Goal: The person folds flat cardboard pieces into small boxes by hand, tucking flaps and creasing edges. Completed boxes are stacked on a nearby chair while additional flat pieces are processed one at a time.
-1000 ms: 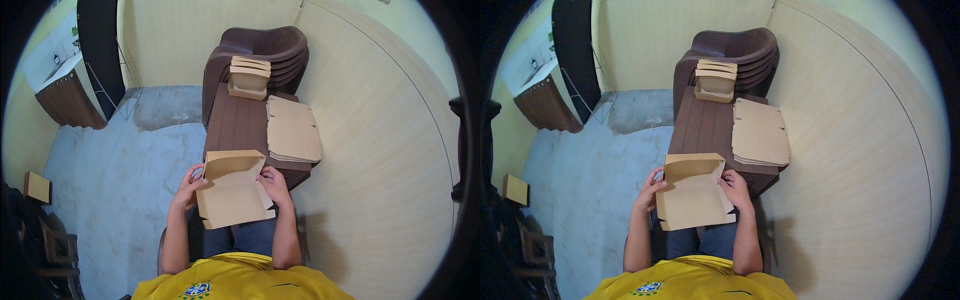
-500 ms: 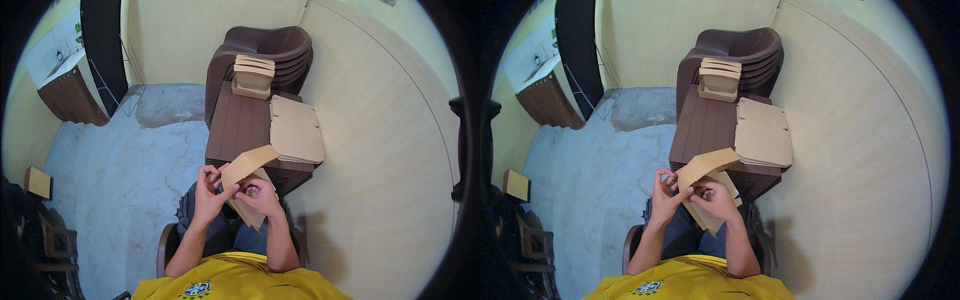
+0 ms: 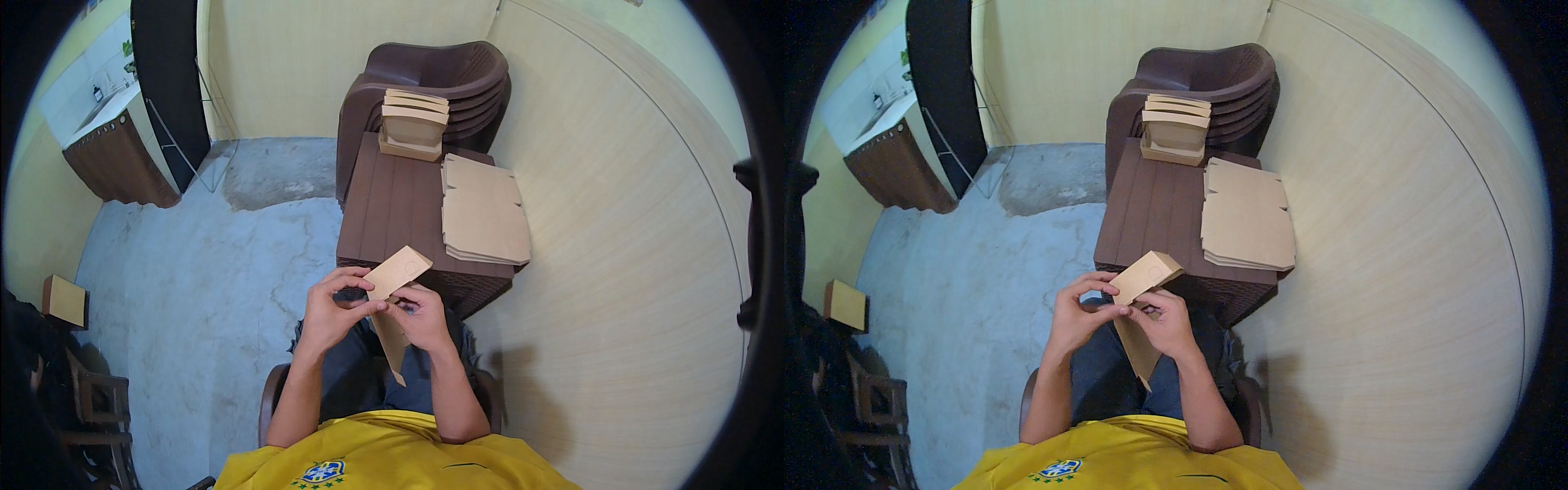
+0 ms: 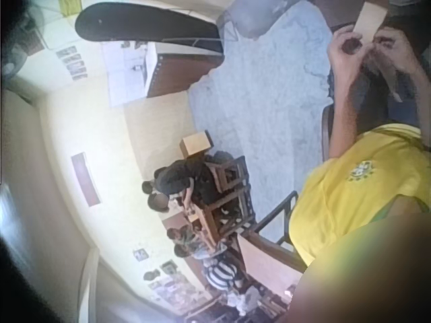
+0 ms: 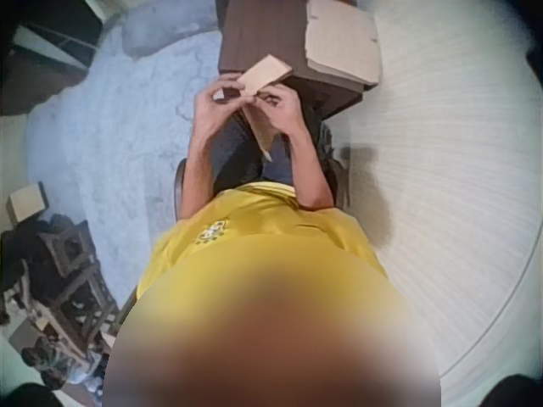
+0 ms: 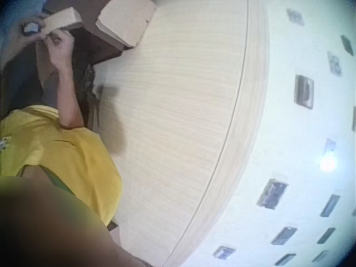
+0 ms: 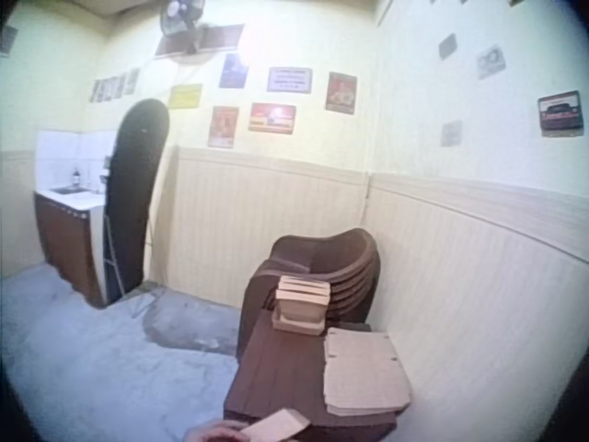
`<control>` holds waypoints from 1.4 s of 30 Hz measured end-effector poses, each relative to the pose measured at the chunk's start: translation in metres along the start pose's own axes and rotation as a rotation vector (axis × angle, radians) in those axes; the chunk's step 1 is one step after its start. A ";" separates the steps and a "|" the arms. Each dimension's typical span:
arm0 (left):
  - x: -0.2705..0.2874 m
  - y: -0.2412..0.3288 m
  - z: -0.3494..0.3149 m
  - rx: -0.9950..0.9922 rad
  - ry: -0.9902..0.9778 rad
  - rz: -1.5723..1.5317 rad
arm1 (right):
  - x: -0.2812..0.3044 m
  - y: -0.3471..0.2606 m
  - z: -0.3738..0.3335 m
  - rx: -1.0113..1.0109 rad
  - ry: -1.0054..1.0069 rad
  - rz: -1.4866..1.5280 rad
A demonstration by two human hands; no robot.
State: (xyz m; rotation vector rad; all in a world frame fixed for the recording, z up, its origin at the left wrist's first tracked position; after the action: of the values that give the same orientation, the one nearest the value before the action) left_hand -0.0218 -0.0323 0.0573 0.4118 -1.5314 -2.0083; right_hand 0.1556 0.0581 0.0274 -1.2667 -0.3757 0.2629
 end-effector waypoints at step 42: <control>-0.009 -0.005 -0.006 0.212 0.048 -0.143 | -0.018 0.013 -0.016 -0.251 0.112 0.382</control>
State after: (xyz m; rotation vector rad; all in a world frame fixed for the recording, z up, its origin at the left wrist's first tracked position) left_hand -0.0124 -0.0307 0.0502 0.6673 -1.7345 -1.9316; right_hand 0.1459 0.0406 0.0086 -1.5916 -0.0676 0.4779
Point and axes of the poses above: each hand's wrist, its own z-axis towards the middle knuckle, its own x-axis out of the back of the hand, y = z × x, the point moved 3 cm from there along z, towards the middle knuckle, and after that the axes turned 13 degrees about y, right-handed, at the moved point
